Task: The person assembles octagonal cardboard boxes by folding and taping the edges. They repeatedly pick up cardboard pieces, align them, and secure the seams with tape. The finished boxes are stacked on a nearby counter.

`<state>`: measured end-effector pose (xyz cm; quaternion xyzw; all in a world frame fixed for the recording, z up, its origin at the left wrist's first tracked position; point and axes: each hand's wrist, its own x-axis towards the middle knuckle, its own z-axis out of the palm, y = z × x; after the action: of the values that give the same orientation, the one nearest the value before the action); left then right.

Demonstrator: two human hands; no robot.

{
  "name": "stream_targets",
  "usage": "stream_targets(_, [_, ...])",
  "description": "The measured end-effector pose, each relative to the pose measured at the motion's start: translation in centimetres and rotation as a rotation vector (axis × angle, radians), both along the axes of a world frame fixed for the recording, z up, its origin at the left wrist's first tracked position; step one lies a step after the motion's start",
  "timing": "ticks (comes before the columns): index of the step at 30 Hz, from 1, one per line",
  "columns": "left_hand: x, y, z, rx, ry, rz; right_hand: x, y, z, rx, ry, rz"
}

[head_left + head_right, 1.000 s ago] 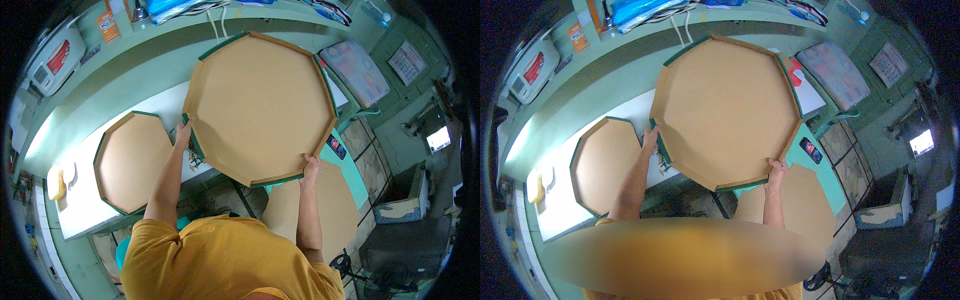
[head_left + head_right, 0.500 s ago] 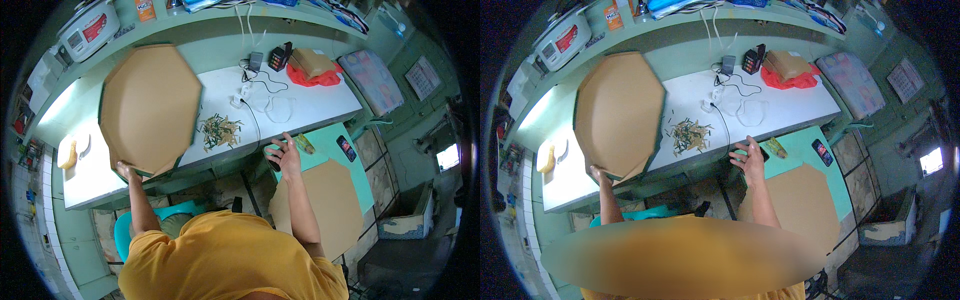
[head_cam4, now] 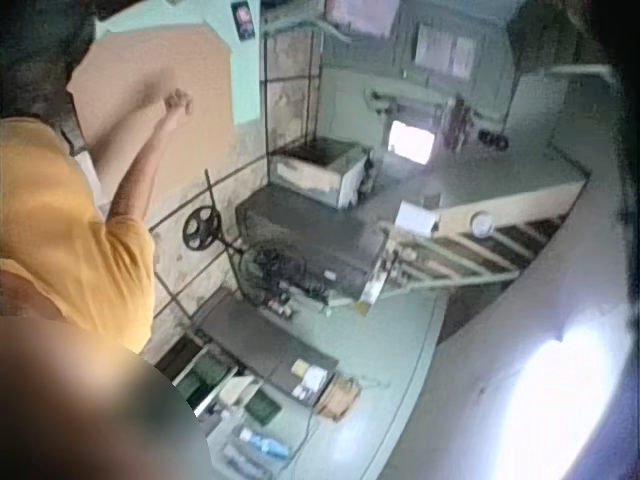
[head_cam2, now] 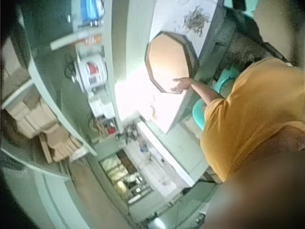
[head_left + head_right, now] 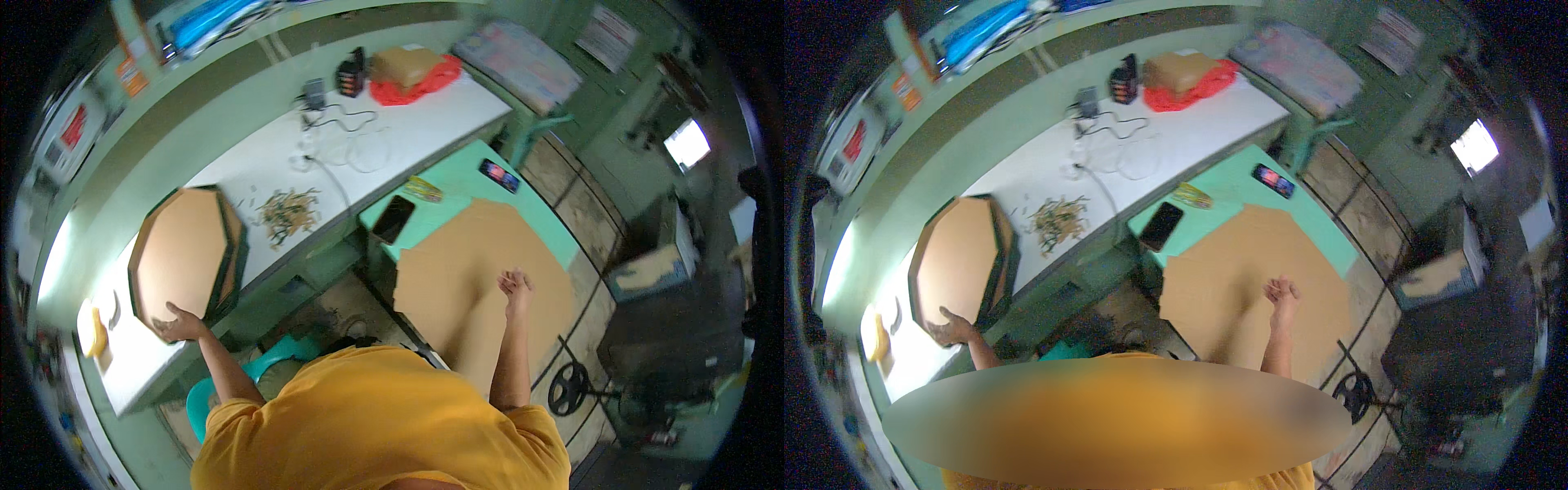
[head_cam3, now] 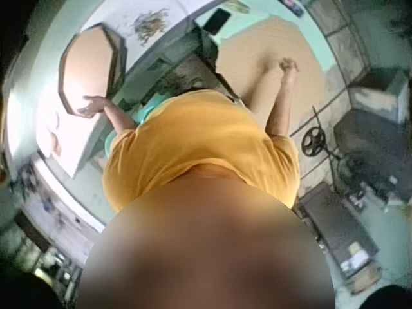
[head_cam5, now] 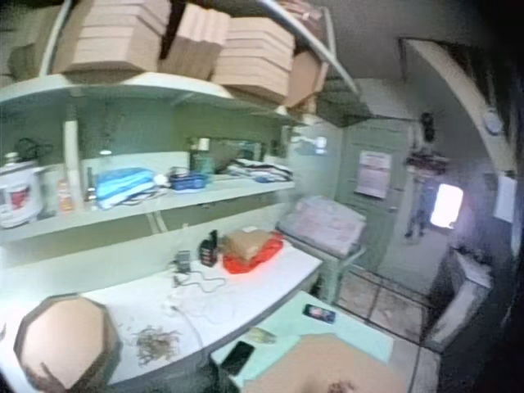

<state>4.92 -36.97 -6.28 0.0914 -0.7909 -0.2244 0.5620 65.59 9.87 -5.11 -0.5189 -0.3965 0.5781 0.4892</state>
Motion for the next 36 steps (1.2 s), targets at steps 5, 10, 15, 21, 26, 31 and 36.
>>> stream_targets(5, [9.2,20.3,-0.7,0.259,-0.431,-1.532,16.1,-3.9,-9.2,0.029,-0.697,-0.566])
stream_targets(10, [25.3,39.3,-5.4,-0.152,-1.015,-2.071,21.1,-8.9,-12.4,-0.431,-1.201,-0.434])
stream_targets(15, [31.7,50.4,-10.9,-0.658,-1.159,-1.668,21.6,-9.4,-10.2,-0.461,-0.539,-0.374])
stream_targets(21, [32.5,53.8,-12.5,-0.808,-1.213,-1.517,23.8,-8.9,-9.5,-0.405,-0.195,-0.586])
stream_targets(26, [32.4,52.9,-7.5,-0.567,-1.835,-1.759,26.2,-10.9,-3.0,-0.301,0.132,-0.612])
stream_targets(31, [32.6,51.5,0.8,-0.082,-2.100,-2.219,29.7,-11.7,4.1,-0.167,0.176,-0.174])
stream_targets(36, [36.0,50.5,8.2,0.070,-1.895,-2.405,29.0,-7.4,4.8,-0.075,-0.330,-0.514])
